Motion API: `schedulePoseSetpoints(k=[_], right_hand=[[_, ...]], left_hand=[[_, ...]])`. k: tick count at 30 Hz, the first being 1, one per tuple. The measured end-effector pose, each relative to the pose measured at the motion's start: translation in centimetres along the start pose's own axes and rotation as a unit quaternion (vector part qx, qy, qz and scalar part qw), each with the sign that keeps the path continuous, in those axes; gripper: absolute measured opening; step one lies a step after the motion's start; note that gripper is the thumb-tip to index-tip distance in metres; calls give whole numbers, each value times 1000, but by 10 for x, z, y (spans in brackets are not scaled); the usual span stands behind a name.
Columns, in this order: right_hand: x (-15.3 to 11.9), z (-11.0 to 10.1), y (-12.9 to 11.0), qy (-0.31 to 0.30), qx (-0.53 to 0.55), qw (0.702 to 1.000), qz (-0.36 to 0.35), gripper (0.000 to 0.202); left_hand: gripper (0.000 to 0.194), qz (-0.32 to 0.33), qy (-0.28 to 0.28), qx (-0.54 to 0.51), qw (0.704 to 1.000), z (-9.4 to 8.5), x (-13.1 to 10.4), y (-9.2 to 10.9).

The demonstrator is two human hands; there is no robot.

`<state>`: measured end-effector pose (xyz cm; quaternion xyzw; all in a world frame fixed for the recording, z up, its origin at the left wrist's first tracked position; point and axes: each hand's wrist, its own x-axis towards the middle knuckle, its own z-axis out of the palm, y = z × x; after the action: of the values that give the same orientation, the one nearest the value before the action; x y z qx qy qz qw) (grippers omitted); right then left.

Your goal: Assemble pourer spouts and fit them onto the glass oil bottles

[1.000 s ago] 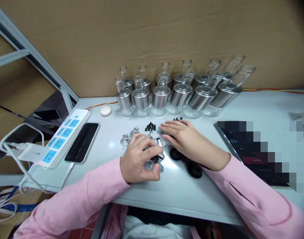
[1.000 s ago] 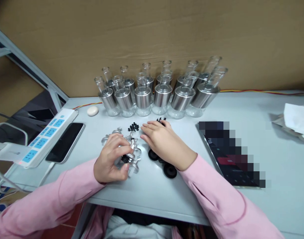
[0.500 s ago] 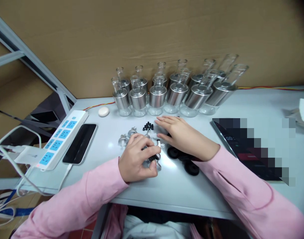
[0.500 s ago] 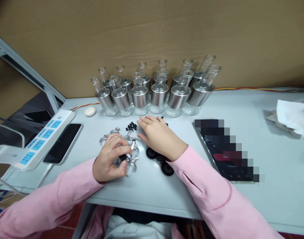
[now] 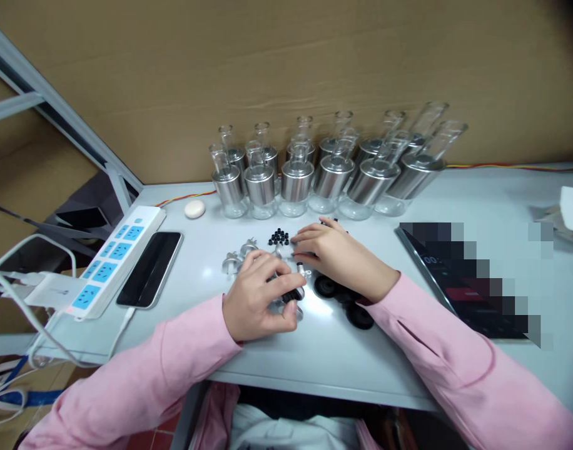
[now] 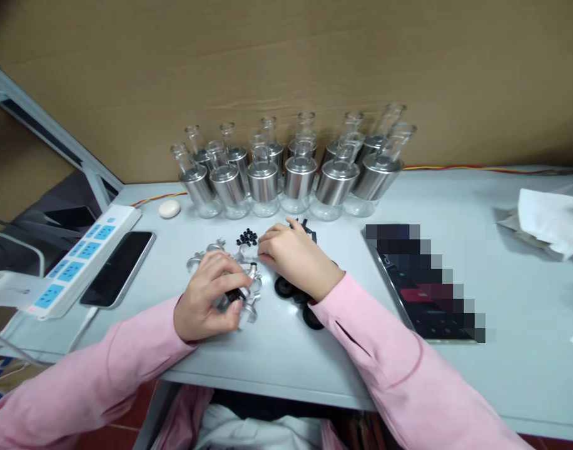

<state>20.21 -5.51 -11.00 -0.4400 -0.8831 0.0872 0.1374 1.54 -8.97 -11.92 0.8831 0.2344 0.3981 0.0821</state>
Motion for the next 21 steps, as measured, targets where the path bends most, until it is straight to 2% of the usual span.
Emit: schedulePoseSetpoints(k=[4,10,14,21], right_hand=[[-1,3,-1,20,-3,1000,5,10],[-1,6,0,46,-42,998,8,34],[-1,10,2,16,-34,999,10,31],[0,8,0,42,-36,998,3,16]], left_hand=[[21,-2,0,1,1000,0,0,0],[22,-7,-8,-3,1000,0,-1,1],[22,-6,-8,-4,1000,0,-1,1],[22,-8,-7,-10,1000,1,-2,0]])
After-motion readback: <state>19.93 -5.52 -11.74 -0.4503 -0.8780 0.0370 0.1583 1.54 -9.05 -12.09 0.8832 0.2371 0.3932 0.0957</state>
